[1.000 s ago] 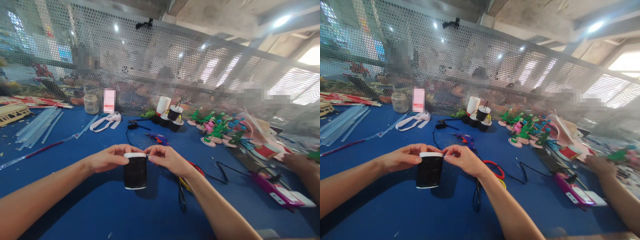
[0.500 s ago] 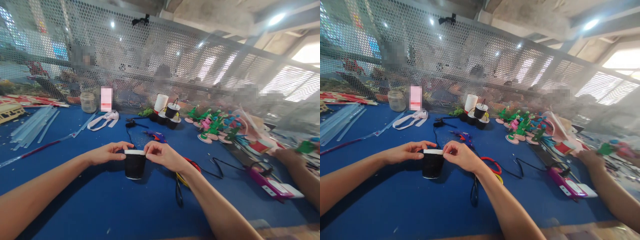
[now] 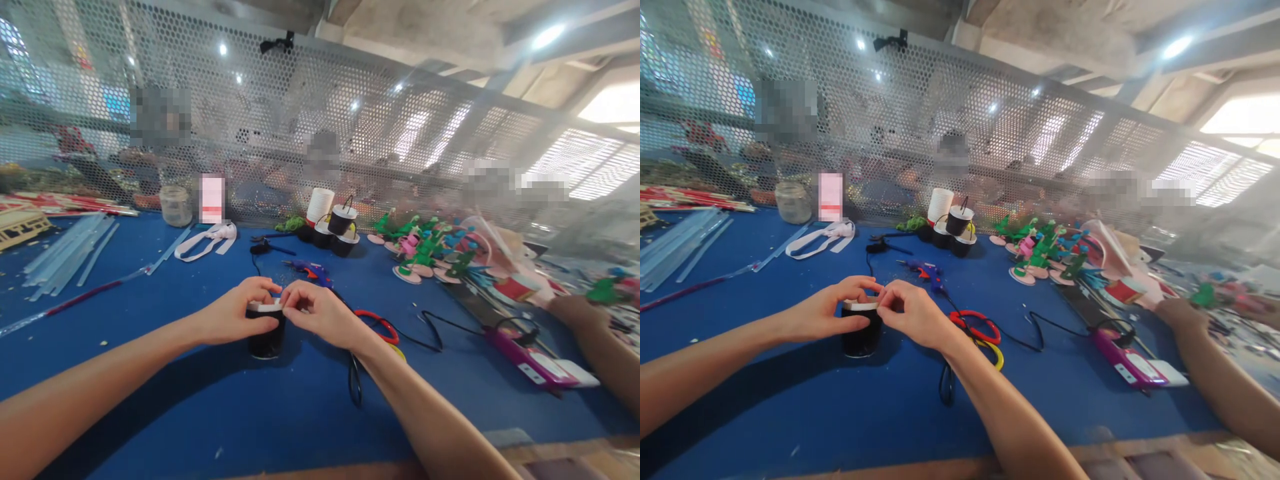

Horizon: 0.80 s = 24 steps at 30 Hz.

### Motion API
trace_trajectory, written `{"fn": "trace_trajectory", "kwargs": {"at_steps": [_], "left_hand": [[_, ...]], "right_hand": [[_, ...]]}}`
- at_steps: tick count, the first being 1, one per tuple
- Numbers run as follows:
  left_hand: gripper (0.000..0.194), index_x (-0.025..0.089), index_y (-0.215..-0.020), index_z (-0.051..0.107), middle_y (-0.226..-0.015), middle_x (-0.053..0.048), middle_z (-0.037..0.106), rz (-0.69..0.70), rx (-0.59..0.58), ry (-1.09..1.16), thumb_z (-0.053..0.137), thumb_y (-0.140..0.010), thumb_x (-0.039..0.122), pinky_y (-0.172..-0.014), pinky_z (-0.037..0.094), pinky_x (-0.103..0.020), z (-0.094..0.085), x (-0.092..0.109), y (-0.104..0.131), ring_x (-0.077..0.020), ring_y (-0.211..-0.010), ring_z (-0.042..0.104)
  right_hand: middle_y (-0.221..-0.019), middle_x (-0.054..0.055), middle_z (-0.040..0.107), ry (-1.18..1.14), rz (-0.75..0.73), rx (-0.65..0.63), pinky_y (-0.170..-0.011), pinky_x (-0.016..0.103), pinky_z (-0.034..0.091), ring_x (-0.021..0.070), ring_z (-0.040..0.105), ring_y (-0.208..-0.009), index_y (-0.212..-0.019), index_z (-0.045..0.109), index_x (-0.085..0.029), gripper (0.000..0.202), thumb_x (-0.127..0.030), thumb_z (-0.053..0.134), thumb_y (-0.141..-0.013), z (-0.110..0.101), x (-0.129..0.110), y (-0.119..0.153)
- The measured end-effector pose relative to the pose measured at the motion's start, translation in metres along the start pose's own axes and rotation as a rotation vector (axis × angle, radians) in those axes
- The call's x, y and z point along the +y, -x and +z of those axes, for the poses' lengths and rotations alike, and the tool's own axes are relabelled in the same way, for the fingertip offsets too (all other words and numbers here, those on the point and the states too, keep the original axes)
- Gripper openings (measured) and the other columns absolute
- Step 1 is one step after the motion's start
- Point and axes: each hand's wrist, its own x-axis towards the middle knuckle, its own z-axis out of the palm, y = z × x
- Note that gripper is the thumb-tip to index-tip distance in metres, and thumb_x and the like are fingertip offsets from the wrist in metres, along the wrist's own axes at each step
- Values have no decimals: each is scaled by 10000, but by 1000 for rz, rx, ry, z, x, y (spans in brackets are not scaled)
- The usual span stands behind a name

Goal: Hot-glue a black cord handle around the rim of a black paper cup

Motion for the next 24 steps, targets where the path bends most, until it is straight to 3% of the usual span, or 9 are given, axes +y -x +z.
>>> {"fn": "trace_trajectory", "kwargs": {"at_steps": [9,19,24], "left_hand": [[116,163,-763,562,-1169,-74,499,34,-46,157,562,-697,259,-950,295,-371,-6,-13,4,-254,-1166,365],[137,152,-794,536,-1256,-72,401,30,-97,348,548,-728,272,-935,312,-371,-3,-19,5,-240,-1103,425],[148,160,-785,506,-1227,-85,428,27,-23,208,568,-697,261,-960,281,-398,-3,-17,4,-250,-1125,398]], "right_hand": [[-865,45,567,31,7,-1,-632,257,433,125,541,-737,-609,479,-178,106,-114,501,-691,1,-4,2],[-755,15,547,27,70,-7,-589,241,418,105,496,-635,-638,475,-176,66,-139,494,-690,-1,-3,4],[-685,-7,507,109,64,11,-542,225,398,93,455,-572,-625,457,-182,81,-130,486,-680,1,-7,3]]}}
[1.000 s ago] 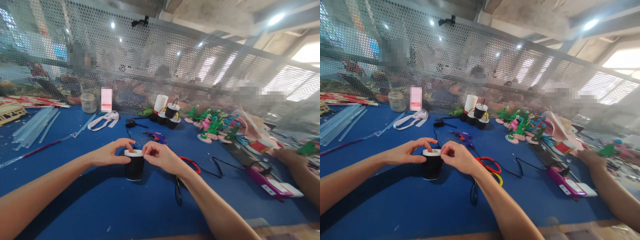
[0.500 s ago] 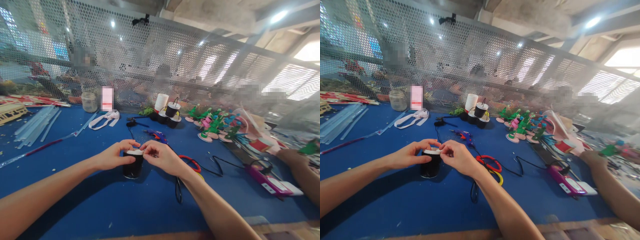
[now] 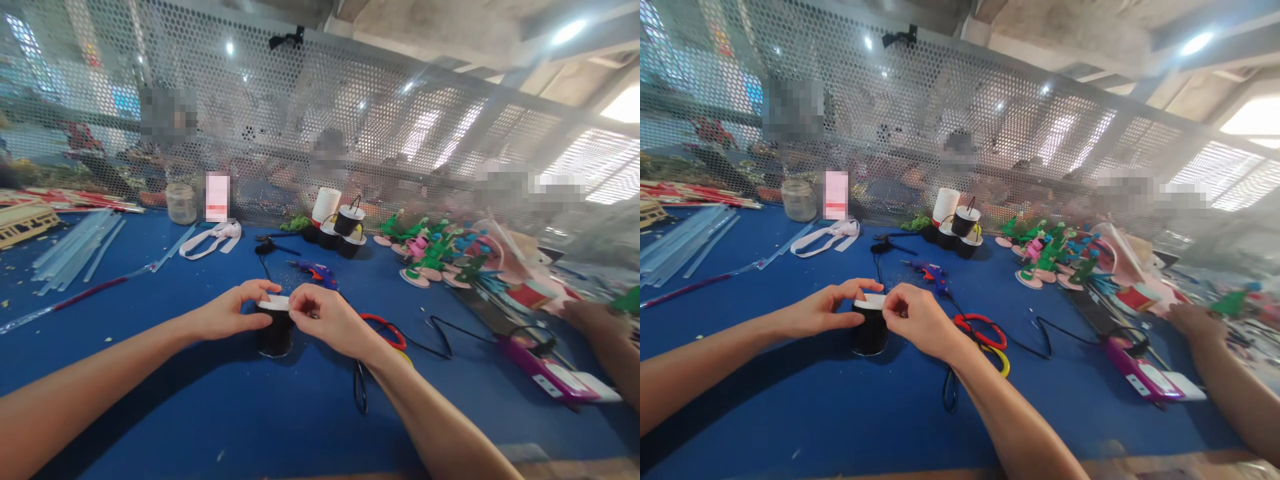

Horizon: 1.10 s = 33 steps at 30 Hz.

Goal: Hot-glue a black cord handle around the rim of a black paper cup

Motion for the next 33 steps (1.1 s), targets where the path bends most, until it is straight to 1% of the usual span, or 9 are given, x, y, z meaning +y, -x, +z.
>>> {"fn": "trace_trajectory", "kwargs": {"at_steps": [5,15,18,21,24,27,29,31,33], "left_hand": [[118,172,-756,507,-1178,-89,468,56,85,-181,573,-662,203,-972,262,-426,7,12,0,-259,-1169,345],[44,160,-644,482,-1120,-96,506,76,131,-223,514,-673,162,-965,274,-423,13,15,1,-265,-1148,353],[48,162,-636,479,-1111,-88,508,86,125,-210,506,-676,161,-964,274,-419,12,16,2,-261,-1136,365],[39,162,-658,477,-1131,-98,492,72,118,-160,502,-684,178,-944,297,-407,10,15,3,-254,-1131,377],[58,161,-667,467,-1173,-106,470,7,101,-91,499,-689,204,-952,280,-415,8,15,4,-258,-1154,363],[80,161,-661,458,-1198,-101,464,-40,102,-45,502,-688,222,-966,256,-430,5,14,5,-260,-1160,365],[85,162,-664,455,-1218,-99,450,-51,112,-35,501,-692,229,-961,262,-434,3,13,5,-259,-1149,382],[90,163,-670,453,-1236,-98,431,-52,117,-41,495,-702,236,-954,272,-432,2,10,4,-256,-1138,398],[94,166,-683,449,-1256,-98,406,-53,115,-56,495,-708,244,-945,287,-427,1,7,3,-251,-1133,407]], "right_hand": [[-630,-16,490,84,-36,38,-530,224,385,97,441,-553,-600,442,-189,115,-102,474,-669,8,-10,0],[-632,-9,487,196,-140,74,-518,225,371,99,437,-550,-587,424,-196,165,-53,458,-661,17,-17,4],[-710,13,527,172,-155,85,-530,229,394,101,461,-569,-597,450,-193,152,-57,467,-661,17,-18,4],[-877,55,564,116,-132,136,-538,238,423,97,488,-578,-694,521,-183,93,-99,485,-676,9,-15,2],[-959,90,572,121,-74,347,-562,261,438,110,516,-599,-764,541,-167,85,-178,511,-685,-8,-6,-1],[-925,102,602,232,39,549,-596,273,437,148,554,-662,-691,542,-156,139,-285,496,-717,-29,6,-6],[-868,93,628,414,198,543,-633,267,429,163,570,-700,-687,558,-152,239,-328,421,-774,-42,16,-10],[-862,91,641,605,358,455,-687,257,414,172,581,-765,-792,586,-136,272,-290,364,-813,-51,27,-15],[-900,110,641,709,454,350,-717,253,402,192,580,-844,-902,587,-110,244,-220,396,-799,-54,39,-22]]}}
